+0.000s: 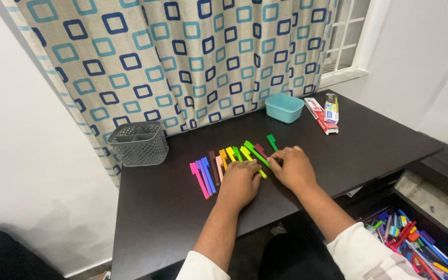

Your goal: The person removes colorful markers from a drawer and arranges them in a row on the desk by color. They repeatedly reach into the drawer, select markers, and place them on the desk surface.

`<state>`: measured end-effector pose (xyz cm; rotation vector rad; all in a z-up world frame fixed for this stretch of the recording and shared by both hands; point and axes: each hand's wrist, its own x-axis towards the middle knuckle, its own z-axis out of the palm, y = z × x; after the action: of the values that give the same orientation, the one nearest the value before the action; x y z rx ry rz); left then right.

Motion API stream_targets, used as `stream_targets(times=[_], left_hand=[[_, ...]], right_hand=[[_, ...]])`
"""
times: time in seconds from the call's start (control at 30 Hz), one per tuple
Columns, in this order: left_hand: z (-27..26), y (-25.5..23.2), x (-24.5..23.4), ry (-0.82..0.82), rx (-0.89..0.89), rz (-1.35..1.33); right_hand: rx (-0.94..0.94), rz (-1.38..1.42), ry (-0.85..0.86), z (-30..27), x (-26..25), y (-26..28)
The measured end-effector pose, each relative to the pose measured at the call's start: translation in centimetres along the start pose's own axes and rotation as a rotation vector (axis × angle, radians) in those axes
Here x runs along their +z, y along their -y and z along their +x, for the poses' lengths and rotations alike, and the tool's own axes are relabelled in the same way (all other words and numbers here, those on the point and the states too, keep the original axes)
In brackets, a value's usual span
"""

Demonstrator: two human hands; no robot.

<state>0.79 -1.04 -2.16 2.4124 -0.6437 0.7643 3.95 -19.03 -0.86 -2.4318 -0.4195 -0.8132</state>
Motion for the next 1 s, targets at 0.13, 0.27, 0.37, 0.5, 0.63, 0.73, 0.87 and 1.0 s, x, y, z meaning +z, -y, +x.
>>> stream_targets(times=[0.13,0.27,0.37,0.5,0.63,0.73,0.87,1.0], left_hand=[[0.0,0.0,0.0,-0.028,-0.017,-0.013],[-0.1,0.5,0.3,-0.061,0.013,-0.015],[0.0,0.7,0.8,-0.101,0.056,-0.011],[-0.1,1.0,0.7,-0.091,0.085,-0.012],[0.4,1.4,0.7,0.082,-0.063,0.009],[0.2,1.5,0.0,-0.009,0.065,-0.037],[0.4,0.8,0.0,-0.028,0.138,-0.027],[0.3,0.1,-0.5,-0.019,0.159,-0.011]], right_hand=[[0.001,0.007,-0.002,-0.1,0.2,-0.1],[-0.033,0.029,-0.059,-0.2,0.5,-0.5],[-0.020,0.064,-0.124,-0.1,0.8,-1.1],[0.003,0.084,-0.127,-0.2,1.2,-1.5],[-0.001,0.247,-0.163,-0.9,1.2,-1.9],[0.036,0.102,-0.175,-2.7,0.6,-1.3],[0.012,-0.145,-0.129,-6.8,-1.5,-1.1],[-0.008,-0.221,-0.119,-10.6,-3.8,-0.6]])
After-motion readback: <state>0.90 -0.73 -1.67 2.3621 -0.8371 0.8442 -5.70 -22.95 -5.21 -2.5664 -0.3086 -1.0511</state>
